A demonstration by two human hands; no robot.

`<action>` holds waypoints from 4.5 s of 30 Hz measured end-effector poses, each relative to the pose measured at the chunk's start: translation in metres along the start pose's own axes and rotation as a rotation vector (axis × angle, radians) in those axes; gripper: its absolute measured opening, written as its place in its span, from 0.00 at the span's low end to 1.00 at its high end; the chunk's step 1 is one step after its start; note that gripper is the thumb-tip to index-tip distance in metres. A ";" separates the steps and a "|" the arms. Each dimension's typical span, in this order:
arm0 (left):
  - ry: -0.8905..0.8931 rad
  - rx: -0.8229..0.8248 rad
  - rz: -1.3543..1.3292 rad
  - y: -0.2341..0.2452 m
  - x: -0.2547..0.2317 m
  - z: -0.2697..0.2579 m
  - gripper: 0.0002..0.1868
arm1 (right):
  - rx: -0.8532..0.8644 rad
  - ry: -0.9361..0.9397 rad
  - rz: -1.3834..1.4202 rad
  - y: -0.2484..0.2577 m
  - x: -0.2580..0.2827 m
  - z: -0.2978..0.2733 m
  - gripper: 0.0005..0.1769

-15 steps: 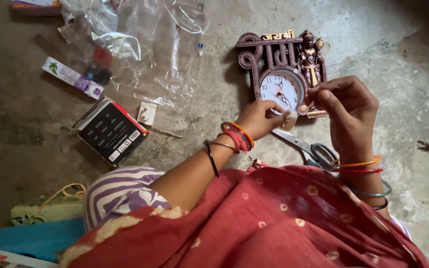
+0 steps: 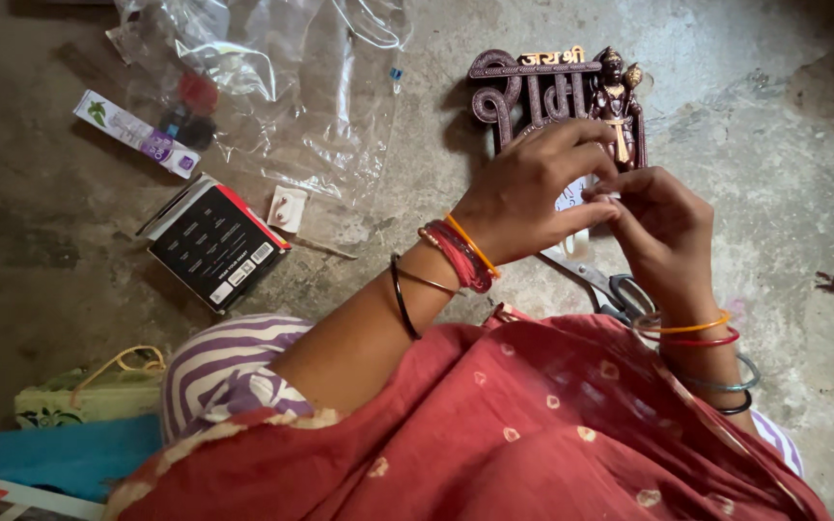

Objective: The person sits on the floor and uses scissors to cut tape, then applies the tape to the back of a decorative wall clock. They flip the clock over, adjust the hands, and place it back on the floor.

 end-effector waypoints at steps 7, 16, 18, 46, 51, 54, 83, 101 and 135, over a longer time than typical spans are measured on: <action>-0.011 0.065 0.069 -0.004 0.005 0.000 0.09 | 0.021 -0.035 -0.024 0.003 -0.014 -0.003 0.07; -0.071 0.083 0.064 -0.004 0.000 -0.002 0.11 | 0.034 -0.020 0.071 -0.006 -0.018 -0.001 0.13; -0.074 0.088 0.070 -0.004 0.000 -0.001 0.11 | 0.029 -0.008 0.095 -0.008 -0.016 0.000 0.17; 0.001 0.082 -0.076 0.016 -0.002 0.005 0.10 | 0.245 -0.222 0.186 -0.057 -0.076 -0.011 0.38; 0.140 -0.144 -0.018 0.026 0.039 0.004 0.08 | 0.145 -0.262 0.216 -0.037 -0.093 -0.006 0.22; 0.349 -0.213 0.016 0.023 0.089 -0.006 0.07 | 0.084 -0.259 0.068 -0.010 -0.101 -0.003 0.14; 0.861 0.043 0.394 -0.052 0.204 0.015 0.09 | -0.164 -0.177 -0.204 0.038 -0.114 0.032 0.09; 0.883 0.060 0.425 -0.057 0.207 0.022 0.06 | -0.150 -0.170 -0.272 0.041 -0.105 0.036 0.10; 0.839 0.477 0.388 -0.114 0.262 0.004 0.17 | -0.155 -0.221 -0.232 0.048 -0.118 0.035 0.11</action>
Point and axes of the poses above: each hand's wrist, its own z-axis towards the middle knuckle, its own y-axis out of the back of the hand, x = y × z, the point moved 8 cm from there along z, towards the middle knuckle, and after that the axes turned 4 degrees about y, right-handed, at the moved point
